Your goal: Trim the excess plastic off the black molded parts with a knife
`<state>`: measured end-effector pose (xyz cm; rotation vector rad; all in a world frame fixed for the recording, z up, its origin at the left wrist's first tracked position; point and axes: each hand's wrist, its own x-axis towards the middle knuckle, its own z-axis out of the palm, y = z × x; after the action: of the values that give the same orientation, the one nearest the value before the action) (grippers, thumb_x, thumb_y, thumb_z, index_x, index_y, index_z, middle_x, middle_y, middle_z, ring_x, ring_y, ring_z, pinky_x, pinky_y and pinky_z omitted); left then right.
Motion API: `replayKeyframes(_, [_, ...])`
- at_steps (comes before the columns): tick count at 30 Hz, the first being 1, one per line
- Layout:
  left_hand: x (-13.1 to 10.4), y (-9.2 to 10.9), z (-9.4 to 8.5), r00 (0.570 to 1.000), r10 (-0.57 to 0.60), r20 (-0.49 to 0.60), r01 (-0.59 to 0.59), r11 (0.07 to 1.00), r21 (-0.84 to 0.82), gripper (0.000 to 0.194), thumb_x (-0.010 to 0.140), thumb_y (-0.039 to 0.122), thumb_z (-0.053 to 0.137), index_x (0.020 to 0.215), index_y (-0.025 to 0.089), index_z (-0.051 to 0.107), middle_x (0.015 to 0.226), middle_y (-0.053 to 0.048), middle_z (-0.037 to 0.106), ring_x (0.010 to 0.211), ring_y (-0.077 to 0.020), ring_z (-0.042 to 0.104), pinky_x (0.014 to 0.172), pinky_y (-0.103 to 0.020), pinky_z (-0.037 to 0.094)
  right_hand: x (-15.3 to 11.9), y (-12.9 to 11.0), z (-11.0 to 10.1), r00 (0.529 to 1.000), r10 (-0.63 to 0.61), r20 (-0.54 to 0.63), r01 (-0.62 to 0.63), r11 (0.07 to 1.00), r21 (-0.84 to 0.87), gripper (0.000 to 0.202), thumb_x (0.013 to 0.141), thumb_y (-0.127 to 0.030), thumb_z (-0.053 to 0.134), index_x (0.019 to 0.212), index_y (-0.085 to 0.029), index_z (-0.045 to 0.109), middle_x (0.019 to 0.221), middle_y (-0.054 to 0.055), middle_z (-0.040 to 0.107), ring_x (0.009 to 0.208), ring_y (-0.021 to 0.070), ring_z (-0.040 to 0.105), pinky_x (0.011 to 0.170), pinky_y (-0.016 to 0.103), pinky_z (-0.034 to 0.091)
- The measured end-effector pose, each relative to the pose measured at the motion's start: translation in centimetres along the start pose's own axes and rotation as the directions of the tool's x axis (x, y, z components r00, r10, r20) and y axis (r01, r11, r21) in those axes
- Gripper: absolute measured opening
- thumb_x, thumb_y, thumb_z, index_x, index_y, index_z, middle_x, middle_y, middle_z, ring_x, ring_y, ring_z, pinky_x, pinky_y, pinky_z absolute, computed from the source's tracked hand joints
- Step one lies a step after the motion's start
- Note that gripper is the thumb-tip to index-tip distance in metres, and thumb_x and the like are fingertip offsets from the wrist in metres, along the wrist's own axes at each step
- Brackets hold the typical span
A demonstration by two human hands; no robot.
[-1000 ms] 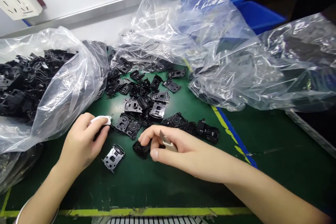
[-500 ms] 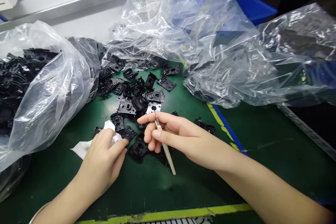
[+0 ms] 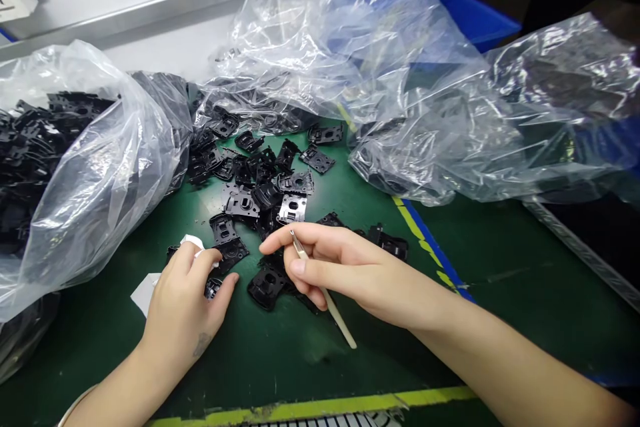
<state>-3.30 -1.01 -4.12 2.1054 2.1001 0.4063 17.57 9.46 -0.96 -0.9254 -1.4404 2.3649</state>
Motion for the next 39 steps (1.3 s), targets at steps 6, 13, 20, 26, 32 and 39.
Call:
replayKeyframes(6, [0.1,-0.2,-0.3,0.995,-0.098,0.03,0.099,0.995,-0.005,0.027,0.08,0.036,0.067,0.097,0.019,0.054,0.085,-0.003,0.057,0.075,-0.0229,0.059,0.061,-0.032,0.046,0.1,0.2,0.0,1.0,-0.027,-0.011,0.027,1.0,-0.012,0.019,0.091,-0.027,0.054,0.103,-0.014,0.057,0.062,-0.005,0.047,0.051,0.008,0.045,0.051,0.021,0.039])
replayKeyframes(13, [0.3,-0.6,-0.4,0.974,-0.189,0.124,0.194,0.981,-0.027,0.022,0.081,0.034,0.06,0.097,0.02,0.055,0.086,-0.004,0.063,0.076,-0.0244,0.06,0.066,-0.034,0.043,0.3,0.4,0.1,1.0,-0.024,0.018,0.024,0.999,0.023,0.015,0.092,-0.025,0.051,0.102,-0.014,0.054,0.059,-0.006,0.049,0.045,0.007,0.047,0.046,0.018,0.041])
replayKeyframes(20, [0.9,-0.7,-3.0,0.906,-0.317,0.282,0.373,0.912,-0.173,0.024,0.075,0.039,0.061,0.083,0.022,0.047,0.065,0.004,0.049,0.054,-0.0136,0.043,0.052,-0.025,0.033,0.0,0.3,0.3,0.999,-0.038,0.028,0.037,0.997,0.062,0.013,0.091,-0.024,0.052,0.099,-0.014,0.053,0.059,-0.006,0.05,0.044,0.0063,0.047,0.045,0.018,0.042])
replayKeyframes(26, [0.0,-1.8,-5.3,0.742,0.07,0.667,0.654,0.142,-0.743,0.045,0.067,0.056,0.068,0.08,0.017,0.051,0.062,0.004,0.039,0.053,-0.0086,0.028,0.049,-0.022,0.02,-0.1,0.6,1.4,0.998,-0.063,-0.002,0.063,0.998,-0.002,0.027,0.086,-0.03,0.064,0.107,-0.014,0.055,0.056,-0.01,0.039,0.045,0.0056,0.034,0.042,0.017,0.028])
replayKeyframes(32, [-0.4,0.5,-3.3,0.666,0.313,0.677,0.741,-0.174,-0.649,0.039,0.074,0.052,0.067,0.079,0.014,0.062,0.069,-0.002,0.048,0.061,-0.0115,0.04,0.057,-0.022,0.031,-0.2,1.3,3.5,0.996,-0.011,0.091,-0.001,0.991,0.133,0.031,0.075,-0.038,0.077,0.09,-0.016,0.06,0.053,-0.011,0.037,0.048,0.0067,0.026,0.046,0.021,0.02])
replayKeyframes(39, [-0.5,1.6,-4.2,0.765,-0.019,0.643,0.644,0.034,-0.765,0.043,0.084,0.057,0.058,0.077,0.017,0.074,0.07,-0.002,0.063,0.066,-0.0143,0.05,0.063,-0.022,0.04,-0.3,1.6,3.5,0.998,0.027,0.061,-0.041,0.969,0.245,0.042,0.068,-0.046,0.082,0.067,-0.017,0.05,0.05,-0.011,0.038,0.045,0.0048,0.028,0.042,0.019,0.019])
